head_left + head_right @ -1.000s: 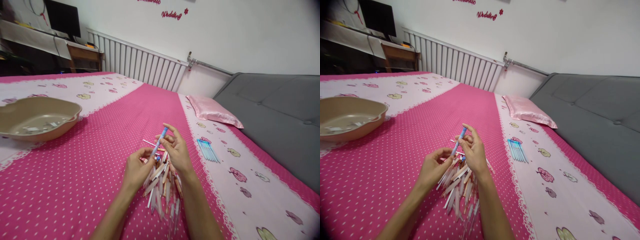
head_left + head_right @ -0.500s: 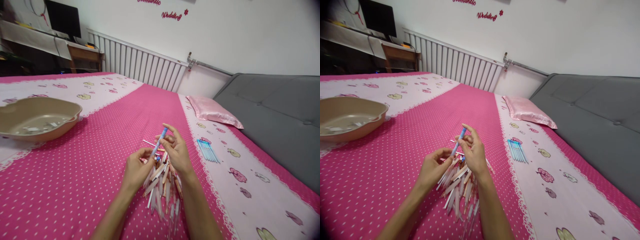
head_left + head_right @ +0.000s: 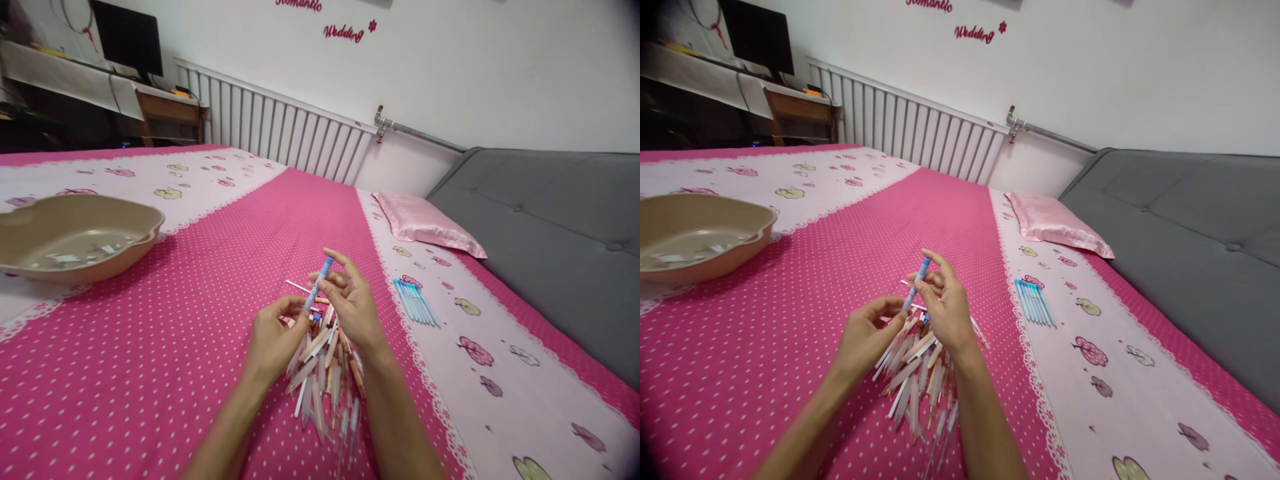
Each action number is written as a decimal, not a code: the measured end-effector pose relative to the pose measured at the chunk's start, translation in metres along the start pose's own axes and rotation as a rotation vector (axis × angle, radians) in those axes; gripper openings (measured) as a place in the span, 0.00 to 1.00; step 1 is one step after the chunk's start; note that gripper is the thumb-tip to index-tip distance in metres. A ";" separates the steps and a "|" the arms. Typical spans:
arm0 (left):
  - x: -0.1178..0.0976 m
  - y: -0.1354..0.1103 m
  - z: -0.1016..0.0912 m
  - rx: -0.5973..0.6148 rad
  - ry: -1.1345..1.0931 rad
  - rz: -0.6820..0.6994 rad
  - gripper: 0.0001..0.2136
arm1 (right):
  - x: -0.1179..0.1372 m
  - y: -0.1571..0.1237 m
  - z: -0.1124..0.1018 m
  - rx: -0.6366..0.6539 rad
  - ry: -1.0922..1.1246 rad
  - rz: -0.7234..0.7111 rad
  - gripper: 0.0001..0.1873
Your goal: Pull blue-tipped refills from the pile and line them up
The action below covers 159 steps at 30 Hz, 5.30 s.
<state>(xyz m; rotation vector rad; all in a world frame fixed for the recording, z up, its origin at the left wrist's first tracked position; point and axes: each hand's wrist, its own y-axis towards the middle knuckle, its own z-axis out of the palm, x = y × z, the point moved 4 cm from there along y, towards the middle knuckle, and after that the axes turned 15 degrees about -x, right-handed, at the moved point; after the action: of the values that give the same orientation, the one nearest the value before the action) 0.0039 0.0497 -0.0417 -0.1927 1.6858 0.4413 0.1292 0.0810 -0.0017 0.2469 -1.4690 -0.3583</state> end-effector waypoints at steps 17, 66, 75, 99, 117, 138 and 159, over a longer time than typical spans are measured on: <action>0.000 0.002 -0.001 0.009 -0.018 -0.004 0.11 | -0.003 -0.002 0.002 0.071 0.005 0.091 0.27; -0.009 0.000 -0.001 0.044 -0.069 0.026 0.09 | -0.001 -0.002 -0.001 0.118 0.093 0.317 0.26; -0.011 0.000 -0.002 0.020 -0.046 0.054 0.07 | 0.000 0.001 -0.004 -0.041 -0.151 0.179 0.23; -0.010 0.000 -0.002 0.034 -0.039 0.047 0.07 | -0.001 0.000 -0.005 -0.008 -0.037 0.235 0.25; -0.011 -0.007 0.007 0.269 -0.342 -0.150 0.10 | 0.006 -0.003 -0.004 0.196 0.148 0.314 0.17; -0.008 -0.003 -0.004 0.065 -0.044 -0.054 0.10 | 0.000 -0.003 -0.002 0.073 0.059 0.298 0.19; -0.014 -0.011 0.010 0.467 -0.375 -0.121 0.11 | 0.010 -0.008 -0.003 0.290 0.128 0.311 0.15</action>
<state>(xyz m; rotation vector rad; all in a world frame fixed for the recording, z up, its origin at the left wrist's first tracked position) 0.0192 0.0422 -0.0314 0.1263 1.3547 -0.0170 0.1319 0.0693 0.0046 0.2621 -1.4032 0.1215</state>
